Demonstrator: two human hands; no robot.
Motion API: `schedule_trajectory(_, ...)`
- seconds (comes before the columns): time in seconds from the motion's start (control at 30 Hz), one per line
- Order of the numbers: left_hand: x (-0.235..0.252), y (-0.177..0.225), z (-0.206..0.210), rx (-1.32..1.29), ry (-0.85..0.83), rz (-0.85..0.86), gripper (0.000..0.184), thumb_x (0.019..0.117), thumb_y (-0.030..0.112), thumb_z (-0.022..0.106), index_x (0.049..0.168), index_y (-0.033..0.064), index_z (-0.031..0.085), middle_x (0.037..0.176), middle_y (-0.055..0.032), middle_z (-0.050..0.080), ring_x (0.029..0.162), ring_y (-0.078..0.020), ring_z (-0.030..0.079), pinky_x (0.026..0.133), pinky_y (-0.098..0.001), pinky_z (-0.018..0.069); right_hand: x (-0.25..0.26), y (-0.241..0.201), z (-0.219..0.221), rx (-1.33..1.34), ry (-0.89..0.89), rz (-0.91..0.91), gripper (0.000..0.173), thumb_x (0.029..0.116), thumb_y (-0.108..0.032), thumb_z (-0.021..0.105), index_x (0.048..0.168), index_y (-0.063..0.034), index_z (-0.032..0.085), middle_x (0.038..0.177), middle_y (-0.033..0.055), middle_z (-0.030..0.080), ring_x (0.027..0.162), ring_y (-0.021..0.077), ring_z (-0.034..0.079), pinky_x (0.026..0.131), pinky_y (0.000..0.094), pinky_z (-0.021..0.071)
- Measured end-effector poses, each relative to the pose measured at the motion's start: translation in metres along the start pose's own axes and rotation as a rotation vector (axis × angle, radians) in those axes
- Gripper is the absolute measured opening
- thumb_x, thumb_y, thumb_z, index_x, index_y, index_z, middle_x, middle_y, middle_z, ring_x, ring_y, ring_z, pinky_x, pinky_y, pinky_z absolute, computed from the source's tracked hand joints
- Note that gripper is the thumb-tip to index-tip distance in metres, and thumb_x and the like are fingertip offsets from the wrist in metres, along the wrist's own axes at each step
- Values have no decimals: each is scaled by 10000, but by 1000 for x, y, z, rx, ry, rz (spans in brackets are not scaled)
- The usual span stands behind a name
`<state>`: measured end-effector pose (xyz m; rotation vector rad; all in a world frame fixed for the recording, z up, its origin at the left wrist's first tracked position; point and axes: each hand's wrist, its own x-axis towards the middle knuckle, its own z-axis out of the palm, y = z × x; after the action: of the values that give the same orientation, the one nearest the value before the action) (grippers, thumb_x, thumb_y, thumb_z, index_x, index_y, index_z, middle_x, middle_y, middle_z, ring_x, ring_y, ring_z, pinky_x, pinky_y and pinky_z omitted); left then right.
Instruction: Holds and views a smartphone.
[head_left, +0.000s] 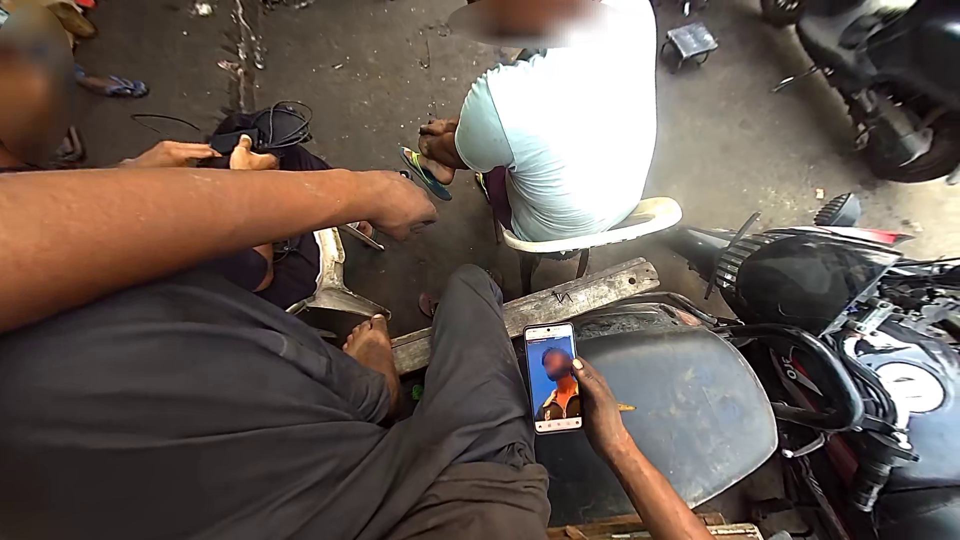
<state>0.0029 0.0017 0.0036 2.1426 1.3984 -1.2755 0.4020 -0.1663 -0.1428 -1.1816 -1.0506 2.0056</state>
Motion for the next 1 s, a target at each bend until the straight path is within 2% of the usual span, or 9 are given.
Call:
schedule_trajectory(0.1,0,-1,0,8,67,13,170,893,135,734,1047,90,679,961,-112,695,970,-326,681,815,-537,537,0,2,0,-7,6,2,481,1045,-371,377,1264,-49,661,1127,124,709,1063,186,676,963,365,546)
schedule_trajectory(0.17,0,-2,0,10,86,25,156,908,147,716,1046,85,679,971,-114,697,984,-329,682,830,-543,536,0,1,0,-9,6,6,479,1047,-361,371,1265,-48,661,1125,122,711,1056,187,678,958,364,547)
schedule_trajectory(0.23,-1,-2,2,-3,102,42,111,921,154,708,999,79,682,925,-110,689,940,-325,679,798,-547,534,-1,0,1,-14,9,7,478,1052,-356,360,1260,-46,658,1115,120,712,1041,187,682,945,368,554)
schedule_trajectory(0.37,-3,0,4,-28,54,14,81,936,160,697,980,96,672,891,-101,668,901,-312,669,768,-544,524,-1,-2,2,-5,12,4,478,1056,-346,334,1249,-48,654,1079,119,714,1000,188,691,915,369,568)
schedule_trajectory(0.47,-4,-1,4,-13,48,27,107,932,141,696,1017,81,677,914,-111,681,929,-320,680,814,-537,537,-1,-1,1,14,9,20,477,1055,-348,342,1250,-47,656,1080,128,712,1003,197,690,912,371,568)
schedule_trajectory(0.63,-3,-1,4,5,55,35,125,910,116,707,1023,77,671,954,-113,682,955,-318,674,820,-526,534,0,1,0,19,4,20,488,1054,-361,343,1257,-46,655,1078,131,710,995,196,689,913,368,566)
schedule_trajectory(0.77,-2,0,4,14,50,20,119,906,109,704,1017,90,664,921,-99,676,923,-307,677,784,-518,537,0,1,0,-9,11,2,479,1052,-357,337,1202,-52,674,1033,112,715,971,181,688,901,360,565)
schedule_trajectory(0.9,10,-8,15,2,81,49,125,941,134,683,1059,91,674,997,-96,685,953,-304,687,811,-527,552,-1,-1,1,14,-3,6,488,1062,-370,345,1257,-51,658,1079,129,717,1010,194,692,934,374,564)
schedule_trajectory(1.0,14,-13,20,-5,81,52,149,975,195,666,1075,87,687,1044,-107,691,968,-314,692,826,-537,554,-1,-1,1,7,3,12,489,1058,-375,340,1238,-56,664,1060,130,717,989,196,696,916,376,571)
